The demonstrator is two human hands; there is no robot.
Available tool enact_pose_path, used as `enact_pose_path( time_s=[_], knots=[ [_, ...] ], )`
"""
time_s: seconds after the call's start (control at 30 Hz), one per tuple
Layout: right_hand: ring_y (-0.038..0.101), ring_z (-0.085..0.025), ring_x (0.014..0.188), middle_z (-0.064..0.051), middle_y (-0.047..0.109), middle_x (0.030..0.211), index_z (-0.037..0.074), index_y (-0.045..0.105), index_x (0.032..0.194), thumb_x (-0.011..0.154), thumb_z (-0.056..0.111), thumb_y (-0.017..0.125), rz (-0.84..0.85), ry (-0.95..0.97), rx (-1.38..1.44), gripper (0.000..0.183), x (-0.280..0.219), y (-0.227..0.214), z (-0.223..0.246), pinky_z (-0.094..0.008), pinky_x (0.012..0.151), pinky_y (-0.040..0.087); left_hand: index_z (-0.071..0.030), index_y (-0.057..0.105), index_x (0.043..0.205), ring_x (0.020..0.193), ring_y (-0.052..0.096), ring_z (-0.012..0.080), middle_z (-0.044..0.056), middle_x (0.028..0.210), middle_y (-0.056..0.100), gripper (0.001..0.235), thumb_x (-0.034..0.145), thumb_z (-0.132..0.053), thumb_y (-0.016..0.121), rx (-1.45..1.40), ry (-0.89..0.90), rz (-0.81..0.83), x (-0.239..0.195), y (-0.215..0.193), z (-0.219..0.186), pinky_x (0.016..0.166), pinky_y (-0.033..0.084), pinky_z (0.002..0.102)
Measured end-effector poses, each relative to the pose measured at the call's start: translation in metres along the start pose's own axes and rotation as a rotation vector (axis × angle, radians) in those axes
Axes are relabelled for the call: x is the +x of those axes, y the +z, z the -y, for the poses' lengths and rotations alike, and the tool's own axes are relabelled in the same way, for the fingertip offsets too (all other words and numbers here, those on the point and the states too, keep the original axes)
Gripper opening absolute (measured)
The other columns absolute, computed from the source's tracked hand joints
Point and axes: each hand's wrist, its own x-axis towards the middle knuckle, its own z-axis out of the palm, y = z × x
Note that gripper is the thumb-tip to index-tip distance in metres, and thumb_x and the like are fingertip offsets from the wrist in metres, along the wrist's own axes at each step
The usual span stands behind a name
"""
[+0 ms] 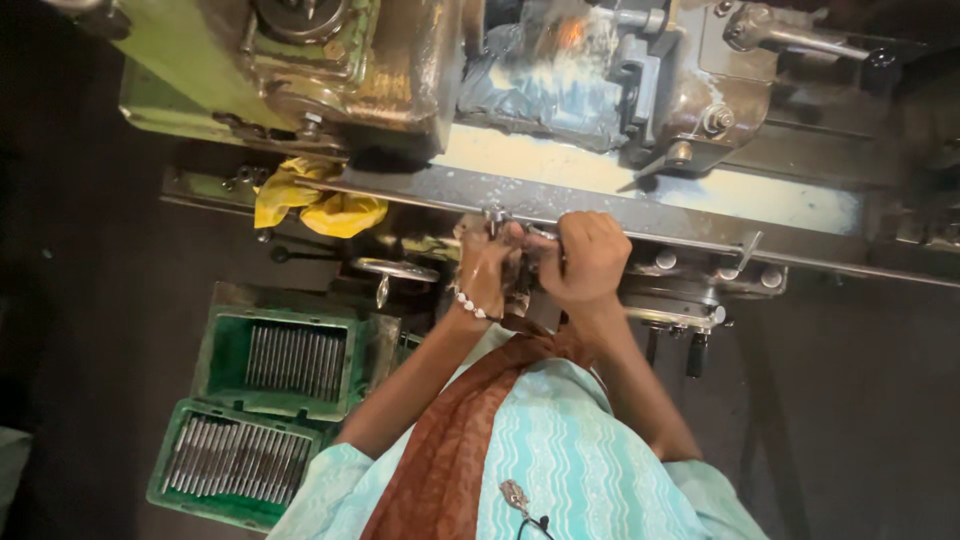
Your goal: The person repeatedly picks up small metal rods from a green bin, places them into a grinding machine, and operates a lever to grind the rods. The person then removes the ground rods and places them back into the bin. This cycle is repeated continuously throughout the clip.
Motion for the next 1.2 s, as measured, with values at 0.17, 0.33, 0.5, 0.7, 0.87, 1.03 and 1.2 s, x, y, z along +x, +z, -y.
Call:
enact_pose_path(
  time_s=[0.17,0.33,0.5,0.7,0.87,1.03,1.2],
  knots=[
    [0.048,-0.041,0.067,-0.017,0.047,0.071,0.002,0.048,0.077,0.089,0.011,0.067,-0.095,0.139,-0.013,0.024,0.000,0.011,-0.004,-0.050,0.063,0.037,-0.008,0.062,0.075,0.052,0.041,0.0048,-0.006,0.062,0.047,0.037,0.095,-0.035,0.076,0.042,-0.148,-0.098,0.021,0.005,0.014,0.047,0.027,0.024],
    [0.049,-0.041,0.068,-0.018,0.047,0.072,0.002,0.049,0.077,0.093,0.017,0.069,-0.093,0.167,-0.027,0.030,-0.003,0.011,-0.013,-0.050,0.063,0.037,-0.008,0.071,0.086,0.070,0.056,0.0061,-0.004,0.077,0.064,0.038,0.094,-0.044,0.071,0.009,-0.060,-0.025,0.023,0.013,0.023,0.063,0.041,0.025],
    [0.048,-0.040,0.069,-0.017,0.047,0.072,0.002,0.049,0.077,0.094,0.017,0.071,-0.071,0.197,0.021,0.031,-0.011,0.011,-0.021,-0.049,0.064,0.037,-0.013,0.057,0.072,0.051,0.041,0.0051,-0.007,0.060,0.046,0.041,0.097,-0.044,0.069,0.052,-0.138,-0.117,0.028,0.018,0.018,0.048,0.029,0.025],
    [0.049,-0.037,0.067,-0.018,0.048,0.073,0.000,0.051,0.080,0.099,0.012,0.065,-0.049,0.346,0.149,0.027,-0.026,0.017,-0.030,-0.045,0.062,0.038,-0.020,0.050,0.072,0.042,0.031,0.0012,-0.012,0.056,0.038,0.038,0.098,-0.042,0.065,0.193,-0.359,0.004,0.042,0.010,0.001,0.038,0.019,0.023],
    [0.054,-0.038,0.068,-0.018,0.052,0.075,0.000,0.053,0.082,0.101,0.012,0.064,-0.014,0.313,0.139,0.025,-0.037,0.022,-0.045,-0.045,0.062,0.042,-0.019,0.045,0.070,0.039,0.029,0.0013,-0.012,0.054,0.035,0.043,0.100,-0.042,0.064,0.194,-0.404,0.026,0.040,0.012,0.002,0.035,0.019,0.023],
    [0.054,-0.036,0.063,-0.018,0.054,0.072,0.000,0.056,0.085,0.102,0.014,0.063,0.072,0.378,0.178,0.023,-0.039,0.026,-0.060,-0.044,0.059,0.043,-0.017,0.044,0.071,0.040,0.030,0.0010,-0.012,0.054,0.035,0.041,0.099,-0.041,0.063,0.254,-0.445,0.080,0.051,0.014,-0.005,0.035,0.021,0.023],
    [0.058,-0.036,0.062,-0.017,0.056,0.070,0.001,0.059,0.088,0.103,0.012,0.061,0.062,0.343,0.186,0.019,-0.033,0.028,-0.068,-0.043,0.059,0.044,-0.017,0.047,0.073,0.041,0.030,0.0011,-0.011,0.055,0.035,0.039,0.100,-0.039,0.064,0.262,-0.410,0.089,0.058,0.021,-0.013,0.036,0.021,0.023]
  ],
)
